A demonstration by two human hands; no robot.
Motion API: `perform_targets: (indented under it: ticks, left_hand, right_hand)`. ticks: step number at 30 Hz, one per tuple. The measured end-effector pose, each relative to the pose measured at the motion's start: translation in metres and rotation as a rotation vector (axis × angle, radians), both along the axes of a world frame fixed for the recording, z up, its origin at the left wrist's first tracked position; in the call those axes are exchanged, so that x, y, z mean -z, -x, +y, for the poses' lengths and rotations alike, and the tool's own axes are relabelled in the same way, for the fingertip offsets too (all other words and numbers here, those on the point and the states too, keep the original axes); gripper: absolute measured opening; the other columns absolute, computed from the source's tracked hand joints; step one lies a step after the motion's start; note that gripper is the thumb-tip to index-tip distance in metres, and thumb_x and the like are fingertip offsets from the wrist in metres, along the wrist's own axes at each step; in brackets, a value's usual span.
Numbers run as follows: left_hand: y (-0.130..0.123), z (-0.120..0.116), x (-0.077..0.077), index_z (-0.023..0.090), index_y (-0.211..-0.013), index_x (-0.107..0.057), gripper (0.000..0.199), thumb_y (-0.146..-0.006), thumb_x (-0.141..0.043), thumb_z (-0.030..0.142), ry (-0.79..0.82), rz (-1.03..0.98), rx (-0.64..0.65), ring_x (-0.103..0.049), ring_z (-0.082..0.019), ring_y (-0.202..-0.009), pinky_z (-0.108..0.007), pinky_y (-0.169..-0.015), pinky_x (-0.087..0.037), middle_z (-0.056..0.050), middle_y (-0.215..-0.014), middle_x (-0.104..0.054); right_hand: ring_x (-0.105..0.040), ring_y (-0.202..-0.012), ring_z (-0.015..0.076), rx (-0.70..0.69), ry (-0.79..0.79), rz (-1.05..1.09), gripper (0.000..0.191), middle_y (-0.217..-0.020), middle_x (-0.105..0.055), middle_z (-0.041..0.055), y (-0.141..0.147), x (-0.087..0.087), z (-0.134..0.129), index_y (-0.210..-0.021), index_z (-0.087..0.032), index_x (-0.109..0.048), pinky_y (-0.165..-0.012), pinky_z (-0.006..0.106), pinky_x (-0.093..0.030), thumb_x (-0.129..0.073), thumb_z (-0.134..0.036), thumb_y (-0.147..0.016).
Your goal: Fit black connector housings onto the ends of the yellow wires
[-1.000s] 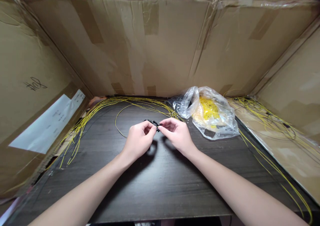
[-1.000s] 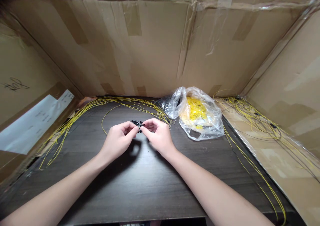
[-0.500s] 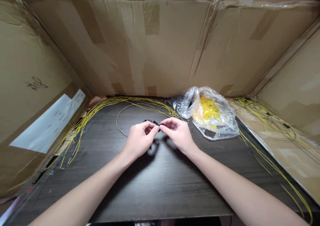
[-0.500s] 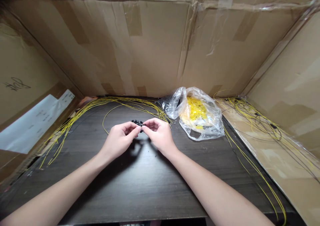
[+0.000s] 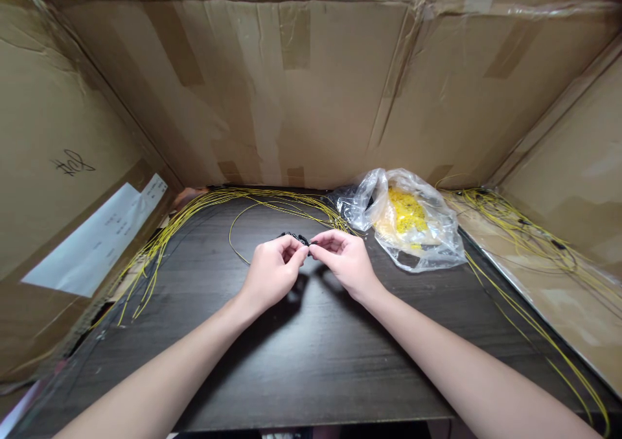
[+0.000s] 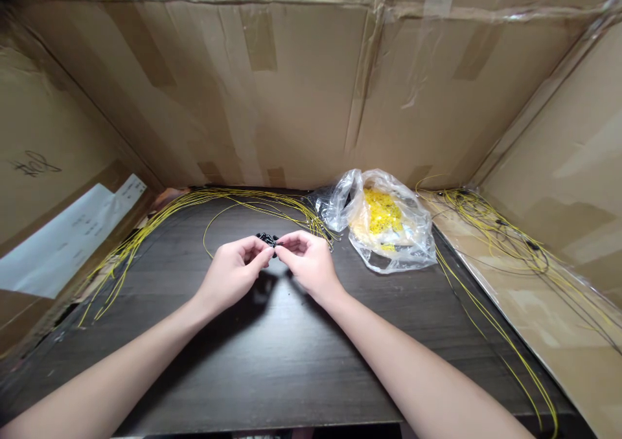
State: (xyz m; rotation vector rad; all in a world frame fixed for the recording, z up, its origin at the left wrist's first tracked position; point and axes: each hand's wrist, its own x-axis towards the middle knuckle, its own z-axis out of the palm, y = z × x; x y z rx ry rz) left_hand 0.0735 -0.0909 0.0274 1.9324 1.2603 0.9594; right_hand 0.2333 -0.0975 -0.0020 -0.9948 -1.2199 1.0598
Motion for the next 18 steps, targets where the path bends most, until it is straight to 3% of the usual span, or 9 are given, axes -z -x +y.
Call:
perform_targets:
  ticks: [7,18]
  left_hand:
    - [-0.0005,0.0015,0.002,0.015,-0.083,-0.067,0.025,-0.086,-0.058,0.038,0.034,-0.005,0.007,-0.059,-0.014,-0.061,-0.025,-0.06,-0.045,-0.002,-0.072,-0.067]
    - [0.0,0.0006,0.0019,0.016,-0.076,-0.065,0.019,-0.087,-0.058,0.03,-0.077,0.05,0.023,-0.056,-0.013,-0.06,-0.025,-0.059,-0.042,0.0,-0.066,-0.065]
  right_hand:
    - [-0.065,-0.073,0.0171,0.042,-0.007,0.006,0.02,-0.081,-0.07,0.0055,-0.0031,-0.0009,0.0037,-0.084,-0.015,-0.069,-0.073,0.03,-0.053,-0.076,-0.028,-0.07]
    - [-0.066,-0.073,0.0172,-0.008,-0.011,0.013,0.018,-0.08,-0.071,0.0057,-0.0012,-0.001,0.0003,-0.085,-0.015,-0.07,-0.073,0.03,-0.054,-0.074,-0.028,-0.073]
